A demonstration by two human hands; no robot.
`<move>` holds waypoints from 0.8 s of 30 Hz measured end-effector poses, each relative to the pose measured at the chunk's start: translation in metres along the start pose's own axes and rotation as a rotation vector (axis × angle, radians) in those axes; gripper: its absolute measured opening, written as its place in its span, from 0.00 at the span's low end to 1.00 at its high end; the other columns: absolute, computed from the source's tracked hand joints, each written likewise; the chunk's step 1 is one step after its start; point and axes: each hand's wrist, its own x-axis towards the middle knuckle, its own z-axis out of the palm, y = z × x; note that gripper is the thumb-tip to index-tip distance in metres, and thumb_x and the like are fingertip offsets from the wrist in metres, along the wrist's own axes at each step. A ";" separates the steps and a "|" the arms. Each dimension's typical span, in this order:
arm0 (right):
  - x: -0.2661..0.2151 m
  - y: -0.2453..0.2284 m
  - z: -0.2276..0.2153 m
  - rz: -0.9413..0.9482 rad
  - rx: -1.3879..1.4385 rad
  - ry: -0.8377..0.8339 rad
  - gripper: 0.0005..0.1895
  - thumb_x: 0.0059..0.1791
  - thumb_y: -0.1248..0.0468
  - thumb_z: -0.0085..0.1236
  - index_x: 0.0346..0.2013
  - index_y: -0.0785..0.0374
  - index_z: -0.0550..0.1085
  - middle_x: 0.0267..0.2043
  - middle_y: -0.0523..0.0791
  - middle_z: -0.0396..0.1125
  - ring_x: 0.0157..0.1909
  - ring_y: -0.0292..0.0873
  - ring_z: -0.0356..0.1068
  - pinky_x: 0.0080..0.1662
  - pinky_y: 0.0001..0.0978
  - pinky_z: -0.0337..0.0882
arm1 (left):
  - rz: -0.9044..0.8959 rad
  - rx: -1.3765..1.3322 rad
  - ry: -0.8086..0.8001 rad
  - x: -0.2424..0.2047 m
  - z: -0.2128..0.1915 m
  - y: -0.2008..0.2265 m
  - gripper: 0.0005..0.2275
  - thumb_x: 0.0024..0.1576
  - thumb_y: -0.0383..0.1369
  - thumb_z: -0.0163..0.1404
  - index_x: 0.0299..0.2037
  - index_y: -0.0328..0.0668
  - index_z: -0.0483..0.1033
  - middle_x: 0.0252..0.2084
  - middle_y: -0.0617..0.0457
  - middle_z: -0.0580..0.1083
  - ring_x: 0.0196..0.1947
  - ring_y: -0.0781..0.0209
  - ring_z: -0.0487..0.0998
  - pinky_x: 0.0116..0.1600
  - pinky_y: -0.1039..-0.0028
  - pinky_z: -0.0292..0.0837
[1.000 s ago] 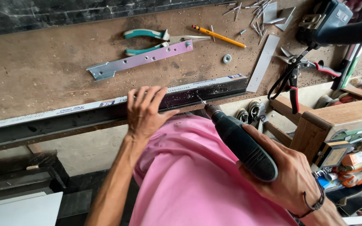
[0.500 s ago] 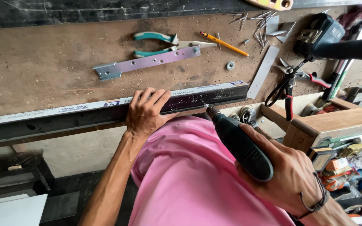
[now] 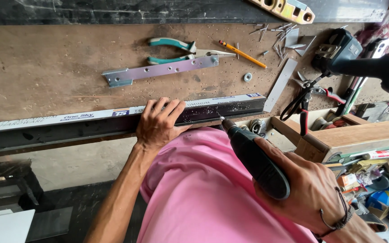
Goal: The person uses a cordless drill to create holes in a long, dark metal bar resting on a workbench. They hold the bar steady with one hand while operating the drill with the other, moving along the bar to drill multiple holes. The person also briefly positions a metal bracket over the bar.
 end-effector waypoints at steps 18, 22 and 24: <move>0.009 0.006 -0.008 -0.067 -0.113 -0.046 0.48 0.34 0.34 0.60 0.70 0.20 0.59 0.30 0.32 0.74 0.25 0.53 0.76 0.21 0.54 0.69 | 0.000 0.007 0.002 0.000 0.002 0.000 0.29 0.44 0.58 0.68 0.47 0.48 0.80 0.45 0.59 0.79 0.42 0.57 0.75 0.43 0.65 0.67; 0.009 0.007 -0.008 -0.118 -0.162 -0.033 0.49 0.34 0.32 0.59 0.71 0.21 0.58 0.28 0.34 0.72 0.27 0.52 0.76 0.22 0.53 0.69 | 0.000 0.009 -0.002 -0.001 0.003 -0.001 0.29 0.43 0.57 0.69 0.48 0.48 0.80 0.46 0.59 0.79 0.43 0.58 0.75 0.44 0.65 0.68; 0.010 0.006 -0.011 -0.116 -0.200 -0.059 0.50 0.35 0.32 0.58 0.72 0.20 0.56 0.29 0.35 0.70 0.28 0.52 0.75 0.23 0.54 0.69 | 0.002 0.012 -0.012 -0.002 0.004 -0.001 0.30 0.41 0.57 0.70 0.48 0.48 0.80 0.46 0.59 0.79 0.43 0.58 0.75 0.45 0.65 0.68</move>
